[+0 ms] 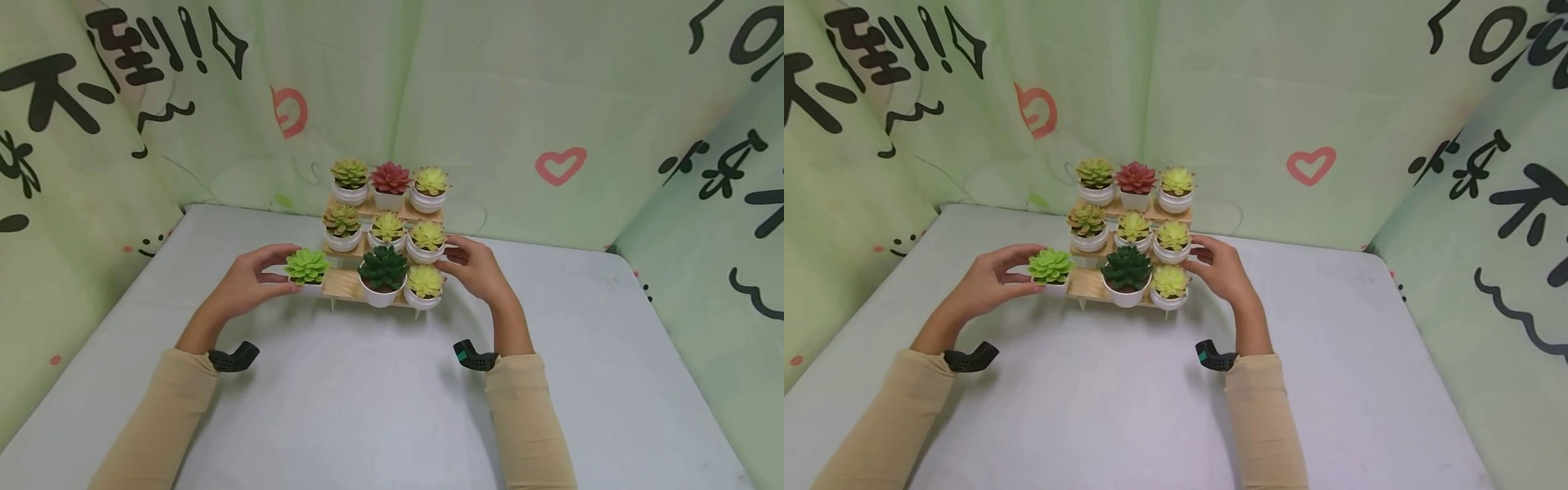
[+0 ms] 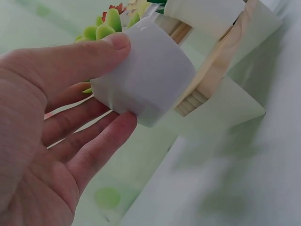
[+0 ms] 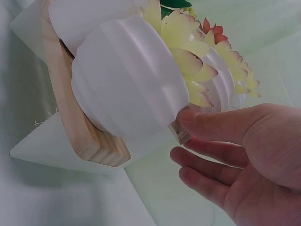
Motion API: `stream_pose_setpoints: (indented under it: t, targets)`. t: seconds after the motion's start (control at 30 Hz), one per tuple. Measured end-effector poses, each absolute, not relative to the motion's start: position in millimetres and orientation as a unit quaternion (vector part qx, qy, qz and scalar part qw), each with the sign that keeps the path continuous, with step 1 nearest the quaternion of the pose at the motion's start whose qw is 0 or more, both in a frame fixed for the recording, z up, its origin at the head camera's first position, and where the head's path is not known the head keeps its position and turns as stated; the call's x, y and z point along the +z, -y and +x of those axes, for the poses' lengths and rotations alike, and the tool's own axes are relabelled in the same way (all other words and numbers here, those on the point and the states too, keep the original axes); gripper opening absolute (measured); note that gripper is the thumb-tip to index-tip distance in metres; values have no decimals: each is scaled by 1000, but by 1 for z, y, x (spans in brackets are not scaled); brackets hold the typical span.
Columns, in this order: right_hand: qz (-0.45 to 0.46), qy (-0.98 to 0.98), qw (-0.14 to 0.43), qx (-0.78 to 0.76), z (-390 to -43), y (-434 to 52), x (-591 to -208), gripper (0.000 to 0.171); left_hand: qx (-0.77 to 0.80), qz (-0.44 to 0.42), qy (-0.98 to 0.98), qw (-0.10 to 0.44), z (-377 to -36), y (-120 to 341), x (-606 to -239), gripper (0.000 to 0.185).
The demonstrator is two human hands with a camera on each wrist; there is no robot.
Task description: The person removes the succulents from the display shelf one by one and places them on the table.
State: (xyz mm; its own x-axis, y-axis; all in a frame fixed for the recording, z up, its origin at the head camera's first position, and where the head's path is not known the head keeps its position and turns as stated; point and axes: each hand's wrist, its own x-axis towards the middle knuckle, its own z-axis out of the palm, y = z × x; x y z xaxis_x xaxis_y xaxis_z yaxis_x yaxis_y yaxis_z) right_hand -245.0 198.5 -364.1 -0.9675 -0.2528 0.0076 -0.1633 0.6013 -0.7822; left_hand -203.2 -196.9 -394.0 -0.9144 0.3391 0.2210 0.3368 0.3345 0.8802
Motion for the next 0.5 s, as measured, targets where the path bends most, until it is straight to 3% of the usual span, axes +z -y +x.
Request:
stream_pose_setpoints:
  t: [0.5]
  targets:
    - [-119, -892, 49, -433, -245, -199, -364, 50, 534, 189, -824, 5, -207, 203, -395, 59]
